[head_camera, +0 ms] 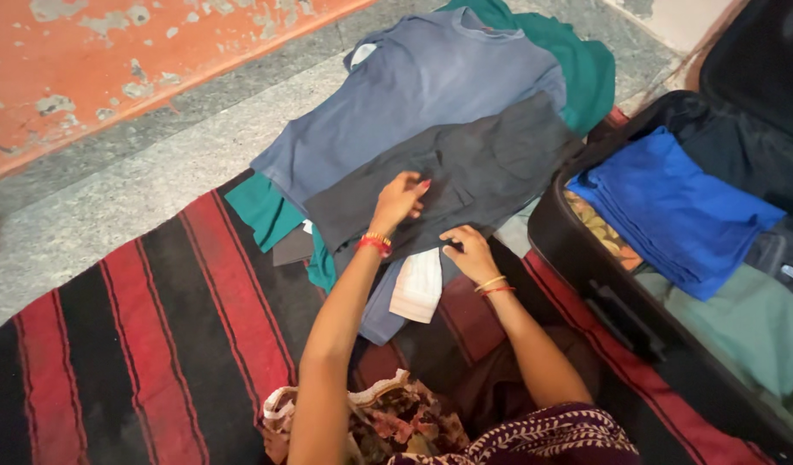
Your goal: The person folds shirts and trousers by hand on a rug and places them into an open suitcase.
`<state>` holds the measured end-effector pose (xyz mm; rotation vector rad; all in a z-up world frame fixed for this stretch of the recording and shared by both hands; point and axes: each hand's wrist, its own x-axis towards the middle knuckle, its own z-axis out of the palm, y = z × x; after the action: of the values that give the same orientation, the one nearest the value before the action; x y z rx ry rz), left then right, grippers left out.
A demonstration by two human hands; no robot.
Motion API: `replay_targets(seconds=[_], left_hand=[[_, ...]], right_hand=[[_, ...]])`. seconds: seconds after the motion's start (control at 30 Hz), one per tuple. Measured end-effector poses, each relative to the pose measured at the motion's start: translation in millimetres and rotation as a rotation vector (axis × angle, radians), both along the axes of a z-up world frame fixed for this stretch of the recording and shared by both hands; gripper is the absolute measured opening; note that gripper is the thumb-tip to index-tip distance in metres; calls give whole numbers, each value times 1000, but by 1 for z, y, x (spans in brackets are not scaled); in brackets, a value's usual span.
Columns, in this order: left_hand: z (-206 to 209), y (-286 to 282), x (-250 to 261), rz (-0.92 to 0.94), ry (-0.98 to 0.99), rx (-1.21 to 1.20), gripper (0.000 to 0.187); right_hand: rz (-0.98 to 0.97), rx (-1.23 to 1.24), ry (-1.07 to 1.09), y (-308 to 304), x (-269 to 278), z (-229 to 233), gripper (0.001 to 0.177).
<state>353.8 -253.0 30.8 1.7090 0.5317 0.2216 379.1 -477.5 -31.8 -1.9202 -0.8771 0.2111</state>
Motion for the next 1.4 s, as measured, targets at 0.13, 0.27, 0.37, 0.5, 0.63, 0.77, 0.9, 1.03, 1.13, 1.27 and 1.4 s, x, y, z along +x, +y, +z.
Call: replay_targets(seconds=[0.13, 0.27, 0.37, 0.5, 0.63, 0.77, 0.9, 1.03, 1.13, 1.27, 1.4], left_hand=[[-52, 12, -47, 175, -127, 711, 38], [-58, 14, -111, 250, -144, 998, 42], [-48, 18, -141, 316, -158, 990, 47], [-38, 21, -171, 444, -154, 932, 48], [-50, 25, -204, 502, -227, 738, 30], [-72, 35, -217, 570, -260, 538, 12], [-78, 42, -216, 570, -308, 399, 15], [-73, 43, -216, 564, -325, 490, 20], [-73, 46, -216, 532, -302, 678, 18], [-77, 57, -207, 438, -301, 862, 12], [-80, 70, -196, 399, -317, 895, 10]], right_hand=[[10, -6, -48, 3, 2, -2, 24], [-4, 25, -74, 5, 1, -3, 22], [-18, 1, -106, 7, 1, -5, 22], [-35, -20, -83, 9, -1, -2, 21], [-39, 19, -78, 15, -7, 8, 22], [-11, 47, -325, 28, -34, 35, 14], [167, 129, -362, 70, -67, 56, 12], [271, 138, -413, 120, -82, 54, 21], [298, 150, -440, 150, -82, 40, 25], [278, 133, -467, 168, -86, 28, 24], [270, 104, -487, 177, -88, 36, 22]])
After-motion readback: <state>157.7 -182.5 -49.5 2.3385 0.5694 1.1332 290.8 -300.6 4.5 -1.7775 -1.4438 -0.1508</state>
